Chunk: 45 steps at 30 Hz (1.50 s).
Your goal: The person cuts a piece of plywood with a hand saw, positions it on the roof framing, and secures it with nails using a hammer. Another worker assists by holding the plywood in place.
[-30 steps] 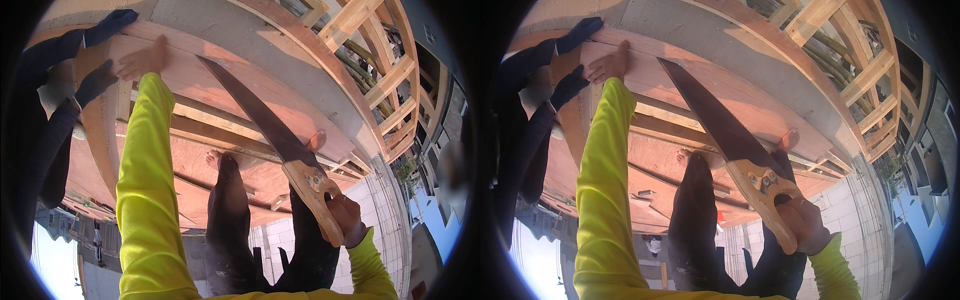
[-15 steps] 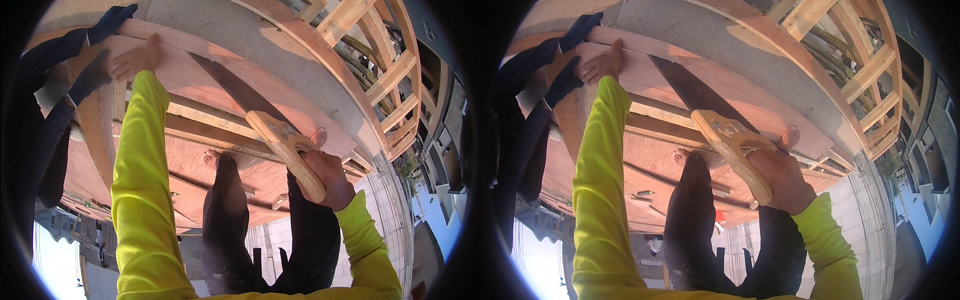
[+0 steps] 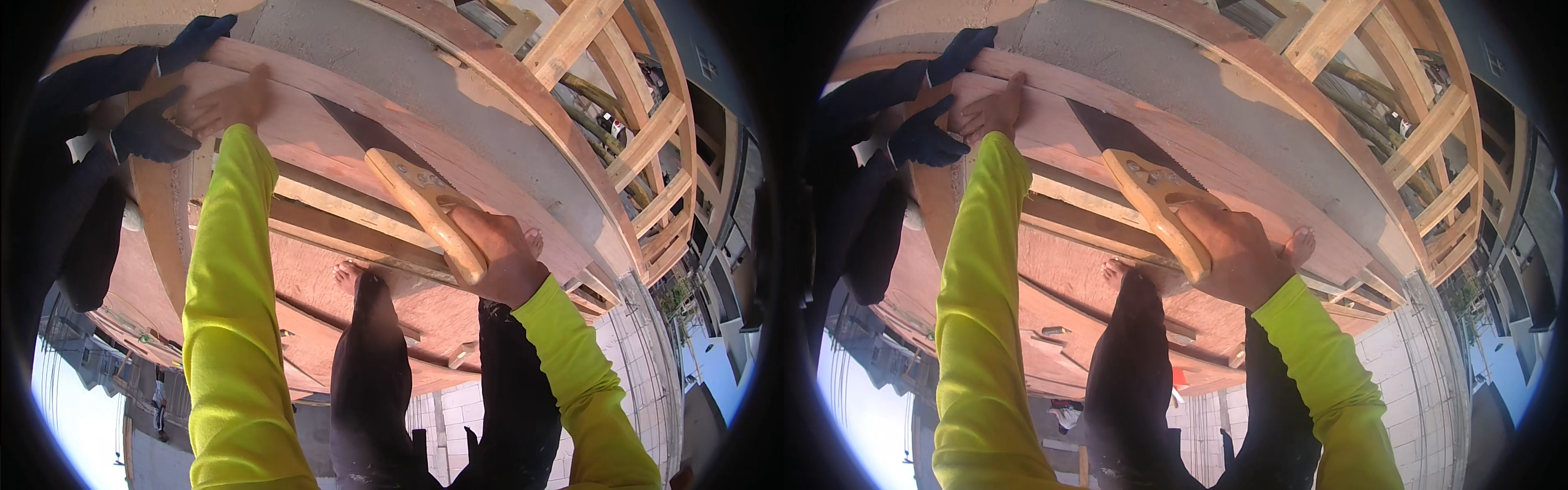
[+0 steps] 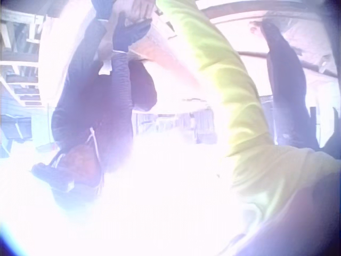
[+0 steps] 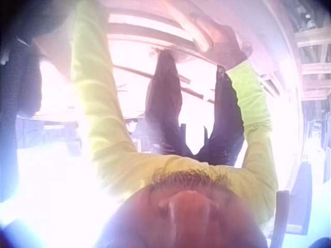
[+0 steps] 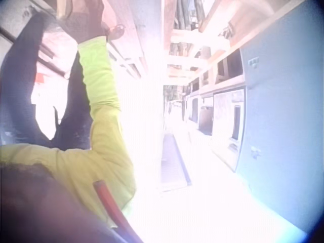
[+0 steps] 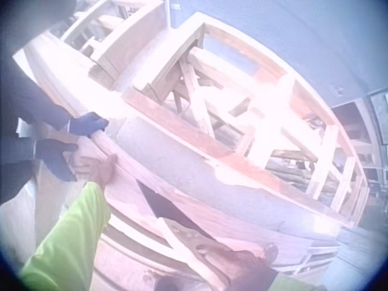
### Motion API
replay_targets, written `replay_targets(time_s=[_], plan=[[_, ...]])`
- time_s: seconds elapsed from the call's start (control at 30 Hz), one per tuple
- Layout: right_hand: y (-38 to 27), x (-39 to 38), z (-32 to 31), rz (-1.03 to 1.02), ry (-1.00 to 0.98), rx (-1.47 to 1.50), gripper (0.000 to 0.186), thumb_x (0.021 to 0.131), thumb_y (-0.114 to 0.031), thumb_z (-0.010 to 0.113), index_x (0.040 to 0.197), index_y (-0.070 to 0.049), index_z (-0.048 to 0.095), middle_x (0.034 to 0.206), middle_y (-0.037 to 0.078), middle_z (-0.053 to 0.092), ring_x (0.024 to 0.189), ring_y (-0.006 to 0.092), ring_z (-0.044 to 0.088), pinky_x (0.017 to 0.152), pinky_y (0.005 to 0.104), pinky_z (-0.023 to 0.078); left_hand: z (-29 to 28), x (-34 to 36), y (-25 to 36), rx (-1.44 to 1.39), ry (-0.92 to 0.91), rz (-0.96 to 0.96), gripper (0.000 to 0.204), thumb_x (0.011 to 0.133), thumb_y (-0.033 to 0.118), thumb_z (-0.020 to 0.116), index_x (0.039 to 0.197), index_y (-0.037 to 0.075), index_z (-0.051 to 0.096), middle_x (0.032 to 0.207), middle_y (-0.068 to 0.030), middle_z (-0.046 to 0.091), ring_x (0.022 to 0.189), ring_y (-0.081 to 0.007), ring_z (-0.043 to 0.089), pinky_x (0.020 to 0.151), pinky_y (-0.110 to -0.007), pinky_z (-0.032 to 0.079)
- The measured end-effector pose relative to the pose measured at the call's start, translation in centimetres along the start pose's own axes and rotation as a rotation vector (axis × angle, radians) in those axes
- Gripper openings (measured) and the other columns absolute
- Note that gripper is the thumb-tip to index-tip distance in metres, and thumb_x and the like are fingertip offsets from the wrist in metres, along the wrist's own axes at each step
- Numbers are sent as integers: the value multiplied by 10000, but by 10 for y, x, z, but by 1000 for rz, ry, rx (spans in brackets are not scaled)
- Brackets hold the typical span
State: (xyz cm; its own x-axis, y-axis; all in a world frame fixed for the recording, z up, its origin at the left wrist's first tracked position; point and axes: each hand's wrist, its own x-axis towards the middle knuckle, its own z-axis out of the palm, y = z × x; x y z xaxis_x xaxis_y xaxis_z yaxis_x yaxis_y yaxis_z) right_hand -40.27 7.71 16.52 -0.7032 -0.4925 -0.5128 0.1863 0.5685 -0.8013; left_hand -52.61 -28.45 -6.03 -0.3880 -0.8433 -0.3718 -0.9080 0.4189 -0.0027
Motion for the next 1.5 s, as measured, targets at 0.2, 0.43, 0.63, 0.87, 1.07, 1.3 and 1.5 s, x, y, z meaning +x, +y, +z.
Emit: replay_targets(time_s=[0.2, 0.43, 0.63, 0.87, 1.07, 1.3, 1.5], plan=[[15, -18, 6, -11, 1, 75, 373, 820, -167, 733, 1147, -35, 611, 1099, 208, 679, 944, 409, 671, 803, 453, 544, 30, -94, -6, -78, -132, -31, 1466, 685, 751, 717, 1556, -51, -148, 1585, -387, -204, 1508, -498, -173, 1140, -729, 65], [-38, -165, -76, 90, -110, -10, 336, 758, -95, 767, 1055, -9, 636, 881, 155, 666, 803, 370, 677, 717, 452, 556, 20, -95, -24, -74, -106, -65, 1438, 710, 682, 726, 1538, -75, -174, 1571, -395, -238, 1484, -544, -190, 1127, -739, 57], [4, -64, -29, 52, -65, -1, 303, 754, -80, 747, 1017, -24, 606, 870, 159, 663, 806, 391, 672, 729, 466, 557, 27, -101, -6, -82, -175, -28, 1453, 731, 701, 718, 1507, -117, -199, 1531, -444, -254, 1456, -583, -212, 1185, -644, 5], [-57, -163, -76, 86, -102, -72, 261, 754, -94, 767, 980, -23, 657, 887, 129, 679, 813, 371, 696, 709, 432, 585, 17, -100, -23, -82, -124, -73, 1424, 731, 670, 734, 1539, -53, -188, 1576, -386, -234, 1496, -521, -187, 1146, -719, 51], [1, -24, -18, 26, -11, -19, 387, 737, -44, 744, 1106, -29, 627, 879, 185, 685, 848, 392, 698, 736, 473, 555, 23, -115, 2, -3, -197, -101, 1411, 751, 644, 742, 1524, -84, -186, 1558, -406, -247, 1481, -540, -205, 1144, -719, 69], [-63, -185, -94, 96, -67, -100, 292, 746, -81, 772, 1012, -12, 674, 859, 146, 688, 861, 368, 719, 811, 429, 599, 10, -110, -13, -56, -152, -56, 1401, 753, 636, 732, 1520, -82, -195, 1555, -413, -246, 1482, -541, -201, 1144, -715, 60], [10, -34, -32, 21, -62, -57, 297, 755, -53, 737, 1027, -14, 624, 869, 196, 658, 799, 402, 669, 735, 444, 553, 22, -105, 1, -53, -175, -61, 1408, 747, 660, 732, 1530, -85, -170, 1552, -420, -244, 1480, -544, -204, 1145, -716, 57]])
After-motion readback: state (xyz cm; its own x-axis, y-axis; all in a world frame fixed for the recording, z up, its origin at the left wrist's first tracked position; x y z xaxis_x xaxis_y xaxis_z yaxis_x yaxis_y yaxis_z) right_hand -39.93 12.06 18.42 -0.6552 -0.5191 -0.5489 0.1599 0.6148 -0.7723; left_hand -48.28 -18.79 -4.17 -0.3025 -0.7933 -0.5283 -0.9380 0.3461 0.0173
